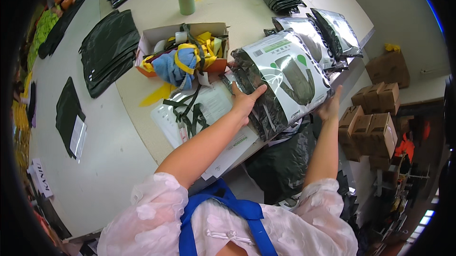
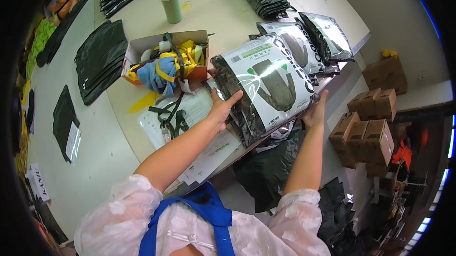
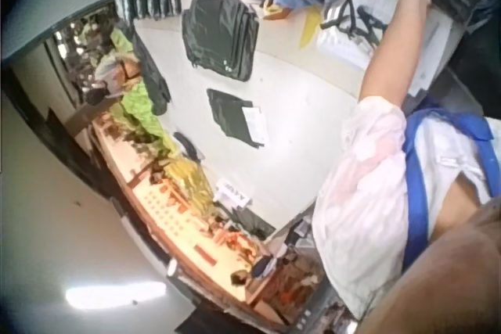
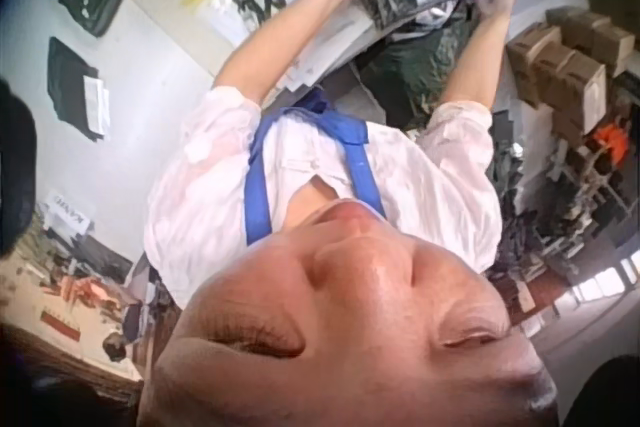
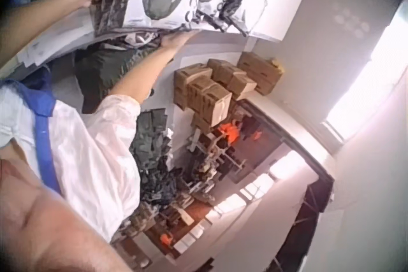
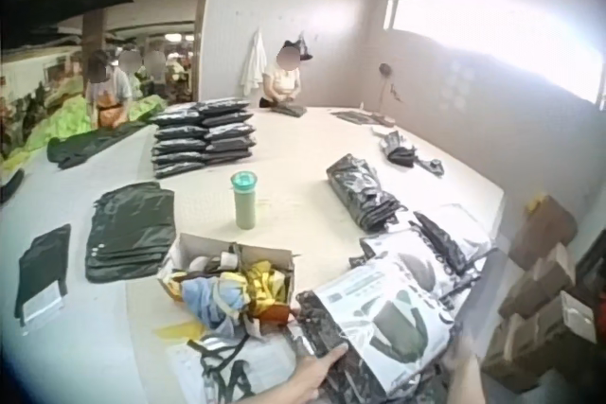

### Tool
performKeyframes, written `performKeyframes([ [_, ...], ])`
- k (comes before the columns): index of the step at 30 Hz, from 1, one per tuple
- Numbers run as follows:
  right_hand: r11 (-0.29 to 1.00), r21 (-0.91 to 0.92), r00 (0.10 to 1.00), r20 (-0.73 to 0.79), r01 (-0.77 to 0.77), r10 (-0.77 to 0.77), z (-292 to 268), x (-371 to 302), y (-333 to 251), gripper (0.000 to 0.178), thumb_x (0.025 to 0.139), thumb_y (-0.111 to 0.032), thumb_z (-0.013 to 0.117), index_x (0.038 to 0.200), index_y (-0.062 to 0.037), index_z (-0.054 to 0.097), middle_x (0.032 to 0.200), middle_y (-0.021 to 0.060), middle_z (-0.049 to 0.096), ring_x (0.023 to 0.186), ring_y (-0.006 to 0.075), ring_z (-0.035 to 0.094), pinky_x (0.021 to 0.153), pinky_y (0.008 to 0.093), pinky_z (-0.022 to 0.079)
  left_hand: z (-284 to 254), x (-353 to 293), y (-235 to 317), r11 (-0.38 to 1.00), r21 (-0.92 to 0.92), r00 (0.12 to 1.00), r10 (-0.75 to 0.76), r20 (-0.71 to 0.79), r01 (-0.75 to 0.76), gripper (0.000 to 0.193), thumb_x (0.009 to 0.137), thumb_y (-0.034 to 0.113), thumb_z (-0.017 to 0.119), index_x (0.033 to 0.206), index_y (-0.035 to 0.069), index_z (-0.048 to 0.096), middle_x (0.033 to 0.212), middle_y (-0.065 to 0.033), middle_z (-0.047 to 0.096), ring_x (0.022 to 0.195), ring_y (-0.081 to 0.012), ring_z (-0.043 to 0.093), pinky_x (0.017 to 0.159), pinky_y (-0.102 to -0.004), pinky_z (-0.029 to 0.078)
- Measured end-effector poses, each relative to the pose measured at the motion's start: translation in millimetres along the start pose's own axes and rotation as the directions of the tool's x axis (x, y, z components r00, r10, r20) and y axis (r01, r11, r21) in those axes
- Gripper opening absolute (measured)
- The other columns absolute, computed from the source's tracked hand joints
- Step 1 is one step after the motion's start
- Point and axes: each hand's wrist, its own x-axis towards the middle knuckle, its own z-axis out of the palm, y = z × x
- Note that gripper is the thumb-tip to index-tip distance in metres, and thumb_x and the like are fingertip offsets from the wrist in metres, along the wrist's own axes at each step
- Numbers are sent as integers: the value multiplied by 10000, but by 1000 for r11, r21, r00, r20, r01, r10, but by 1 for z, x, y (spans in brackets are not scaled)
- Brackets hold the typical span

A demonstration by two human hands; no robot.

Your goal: The person folds a large green tarp on a table, aligns edges, and folds it into a compact rectangle. The person then places the folded tarp into a clear plastic bag and stacks it with other packaged items.

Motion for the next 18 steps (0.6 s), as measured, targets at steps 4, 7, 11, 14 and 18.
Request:
performKeyframes([
  [4, 978, -129, 986, 10, -167, 169, -6, 23, -2, 839, 799, -751, 446, 1300, -82, 522, 1331, 138, 520, 1201, 336, 490, 994, 526, 383, -3, 9, -6, 999, -46, 1000, 12, 17, -11, 1212, 630, 393, 850, 1488, 165, 25, 1402, -210, 256, 1266, -336, 356, 975, -454, 416],
  [7, 937, -232, 966, -61, -260, 253, -18, 23, 4, 872, 757, -784, 440, 1305, -112, 530, 1287, 122, 561, 1147, 345, 528, 949, 619, 372, -3, 12, -7, 984, -177, 997, -24, 68, 35, 1196, 613, 417, 855, 1491, 214, 70, 1412, -209, 194, 1288, -339, 328, 991, -480, 407],
  [11, 981, -138, 991, -49, -134, 128, -17, 6, 27, 796, 810, -719, 439, 1315, -108, 513, 1280, 90, 569, 1132, 305, 547, 958, 533, 411, -11, 6, -6, 961, -276, 992, 4, 127, 32, 1055, 713, 274, 804, 1488, 178, 95, 1402, -174, 267, 1241, -311, 392, 979, -443, 421],
  [14, 997, -83, 999, -46, -9, 5, -18, -3, 40, 694, 859, -638, 438, 1290, -102, 531, 1257, 71, 587, 1126, 275, 556, 954, 461, 438, -7, -11, 7, 941, -331, 976, 132, 176, -67, 873, 805, 91, 698, 1477, 121, 142, 1327, -139, 427, 1173, -258, 458, 964, -394, 429],
  [18, 996, -1, 995, 45, 93, -93, -27, -42, 36, 671, 863, -569, 452, 1303, -66, 514, 1292, 98, 565, 1151, 277, 549, 984, 439, 424, -2, -53, 20, 917, -399, 964, 127, 235, -23, 895, 801, 48, 666, 1489, 127, 99, 1346, -122, 395, 1183, -245, 447, 994, -376, 405],
])
